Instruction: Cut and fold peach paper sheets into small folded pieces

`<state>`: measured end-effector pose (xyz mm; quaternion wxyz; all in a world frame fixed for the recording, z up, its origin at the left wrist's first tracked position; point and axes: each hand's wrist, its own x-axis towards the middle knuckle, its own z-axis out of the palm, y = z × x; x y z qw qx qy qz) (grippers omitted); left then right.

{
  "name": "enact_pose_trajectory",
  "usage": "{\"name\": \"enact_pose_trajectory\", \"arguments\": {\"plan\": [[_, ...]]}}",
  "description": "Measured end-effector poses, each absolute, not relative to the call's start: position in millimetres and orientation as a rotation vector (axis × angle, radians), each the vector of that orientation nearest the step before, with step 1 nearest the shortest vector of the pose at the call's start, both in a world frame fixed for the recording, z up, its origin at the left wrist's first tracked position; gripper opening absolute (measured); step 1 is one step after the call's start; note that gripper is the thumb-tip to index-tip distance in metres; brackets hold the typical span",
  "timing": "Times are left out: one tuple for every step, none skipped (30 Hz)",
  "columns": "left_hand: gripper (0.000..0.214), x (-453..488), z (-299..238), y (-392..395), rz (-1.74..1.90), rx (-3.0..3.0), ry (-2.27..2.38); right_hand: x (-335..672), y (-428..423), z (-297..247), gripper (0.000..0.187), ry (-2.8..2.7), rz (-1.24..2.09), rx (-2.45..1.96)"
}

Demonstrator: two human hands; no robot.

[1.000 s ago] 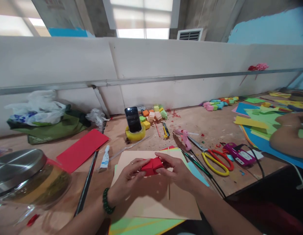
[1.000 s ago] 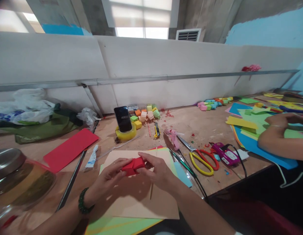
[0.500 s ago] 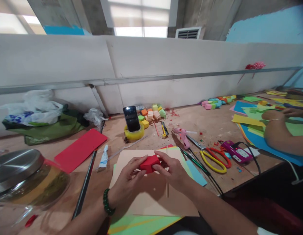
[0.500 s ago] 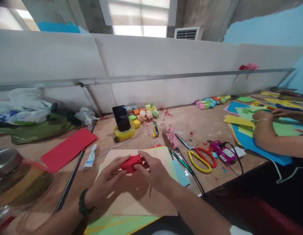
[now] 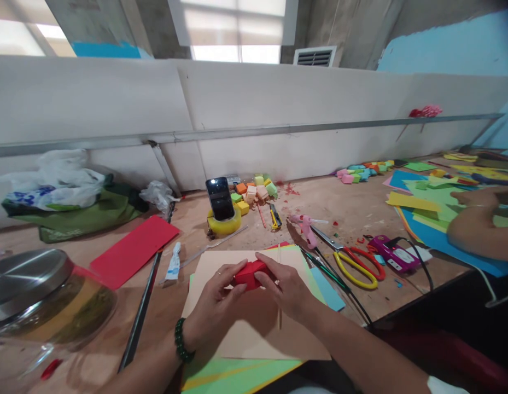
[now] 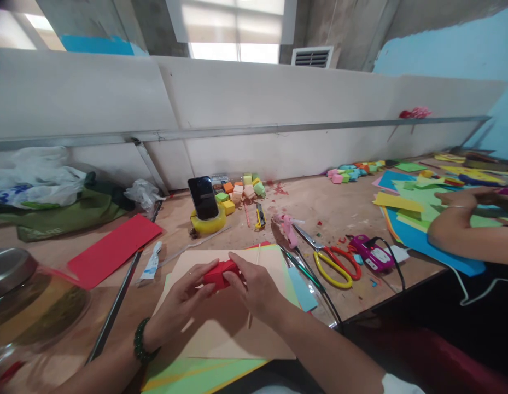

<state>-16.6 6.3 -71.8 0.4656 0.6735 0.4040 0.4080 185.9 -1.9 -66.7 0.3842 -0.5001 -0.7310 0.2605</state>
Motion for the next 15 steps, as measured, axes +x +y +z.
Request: {"name": "enact_pose_trajectory", "arguments": {"plan": [[0.044, -16.6, -72.3, 6.4, 0.999, 1.640, 0.990, 185.5, -2.0, -67.5, 0.047, -1.878, 0.620, -1.282], [0.045, -16.7, -72.6, 6.7, 0.994, 1.628, 0.986, 185.3, -2.1, -68.0, 0.048, -1.891, 0.583, -1.288], [0.045, -16.8, -72.7, 7.0, 0.987, 1.621, 0.978, 185.3, -2.1, -68.3, 0.047, -1.901, 0.559, -1.294], [0.046, -17.0, -72.5, 7.3, 0.981, 1.618, 0.969, 185.4, -2.0, -68.3, 0.047, -1.908, 0.547, -1.301], [0.045, -17.1, -72.0, 7.5, 0.977, 1.619, 0.963, 185.6, -1.8, -68.2, 0.045, -1.912, 0.545, -1.306], [0.044, -17.1, -71.3, 7.7, 0.975, 1.625, 0.955, 185.9, -1.6, -67.8, 0.044, -1.912, 0.557, -1.309], [0.043, -17.0, -70.3, 7.7, 0.976, 1.636, 0.945, 186.1, -1.3, -67.4, 0.043, -1.910, 0.575, -1.308], [0.042, -16.7, -69.2, 7.6, 0.981, 1.645, 0.934, 186.3, -1.1, -66.9, 0.042, -1.908, 0.592, -1.300], [0.042, -16.3, -68.2, 7.4, 0.989, 1.650, 0.923, 186.4, -1.0, -66.5, 0.042, -1.906, 0.603, -1.287], [0.042, -15.8, -67.2, 7.0, 0.996, 1.652, 0.915, 186.5, -1.1, -66.1, 0.042, -1.906, 0.603, -1.272], [0.041, -15.3, -66.4, 6.6, 1.000, 1.651, 0.913, 186.5, -1.2, -65.9, 0.042, -1.909, 0.595, -1.258], [0.040, -14.9, -65.9, 6.1, 1.005, 1.648, 0.916, 186.5, -1.5, -65.7, 0.042, -1.913, 0.580, -1.248], [0.039, -14.6, -65.8, 5.6, 1.009, 1.644, 0.923, 186.4, -1.8, -65.7, 0.042, -1.917, 0.564, -1.244], [0.038, -14.5, -66.0, 5.1, 1.009, 1.644, 0.933, 186.4, -2.2, -65.8, 0.042, -1.922, 0.550, -1.244], [0.038, -14.5, -66.5, 4.6, 1.007, 1.650, 0.945, 186.3, -2.4, -66.1, 0.043, -1.925, 0.535, -1.247]]}}
